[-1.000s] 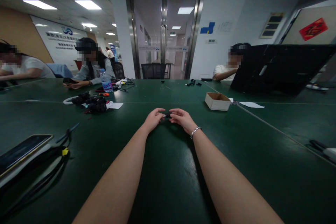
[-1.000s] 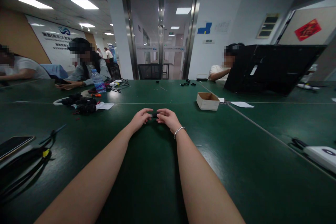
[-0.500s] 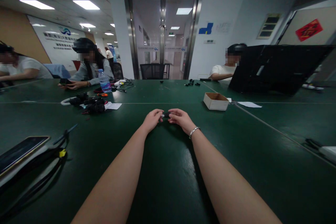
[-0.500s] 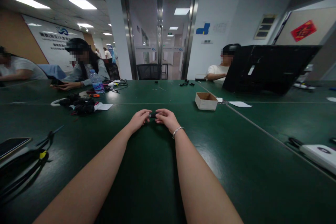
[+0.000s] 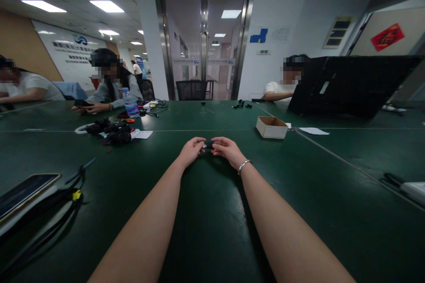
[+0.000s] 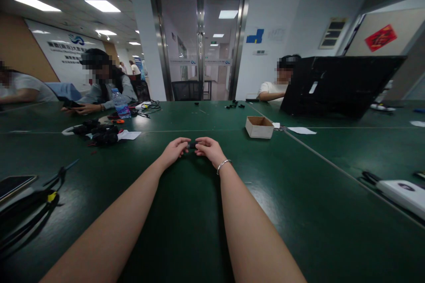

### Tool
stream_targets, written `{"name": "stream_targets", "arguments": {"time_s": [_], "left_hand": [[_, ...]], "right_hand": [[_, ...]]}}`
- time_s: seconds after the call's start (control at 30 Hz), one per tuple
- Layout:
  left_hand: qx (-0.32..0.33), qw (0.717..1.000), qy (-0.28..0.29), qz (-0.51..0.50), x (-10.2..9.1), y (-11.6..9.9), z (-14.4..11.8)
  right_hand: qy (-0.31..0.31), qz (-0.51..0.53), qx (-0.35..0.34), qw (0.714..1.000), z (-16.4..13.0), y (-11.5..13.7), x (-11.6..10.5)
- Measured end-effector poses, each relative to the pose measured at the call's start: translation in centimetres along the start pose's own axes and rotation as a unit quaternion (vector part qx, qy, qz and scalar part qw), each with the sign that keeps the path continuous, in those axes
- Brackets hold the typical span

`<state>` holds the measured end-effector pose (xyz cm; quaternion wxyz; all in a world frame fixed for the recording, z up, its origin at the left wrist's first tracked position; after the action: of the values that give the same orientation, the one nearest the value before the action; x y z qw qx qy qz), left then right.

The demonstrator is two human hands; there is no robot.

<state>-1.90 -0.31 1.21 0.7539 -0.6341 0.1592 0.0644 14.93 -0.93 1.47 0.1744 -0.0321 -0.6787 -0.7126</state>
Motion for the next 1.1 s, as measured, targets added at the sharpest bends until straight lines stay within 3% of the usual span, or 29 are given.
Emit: {"name": "stream_targets", "arguments": {"time_s": [0.27, 0.57, 1.1], "left_hand": [[0.038, 0.999, -0.010, 0.014, -0.29, 0.42, 0.01], [-0.005, 1.000, -0.006, -0.030, -0.09, 0.37, 0.39], [0.014, 1.000, 0.017, -0.002, -0.10, -0.09, 0.17]], "right_hand": [[-0.003, -0.004, 0.003, 1.000, -0.09, 0.09, 0.04], [-0.007, -0.006, 0.009, 1.000, -0.06, 0.13, 0.09], [0.011, -0.007, -0.001, 1.000, -0.03, 0.06, -0.13]]}}
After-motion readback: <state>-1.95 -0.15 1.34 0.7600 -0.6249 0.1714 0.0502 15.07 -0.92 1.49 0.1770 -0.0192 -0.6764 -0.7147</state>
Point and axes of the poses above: each hand's wrist, its own z-axis towards the middle knuckle, its own x-axis out of the palm, y = z × x, the point moved 1 cm from there along z, towards the middle knuckle, and after that the axes turned 5 degrees about z, right-handed, at the moved point
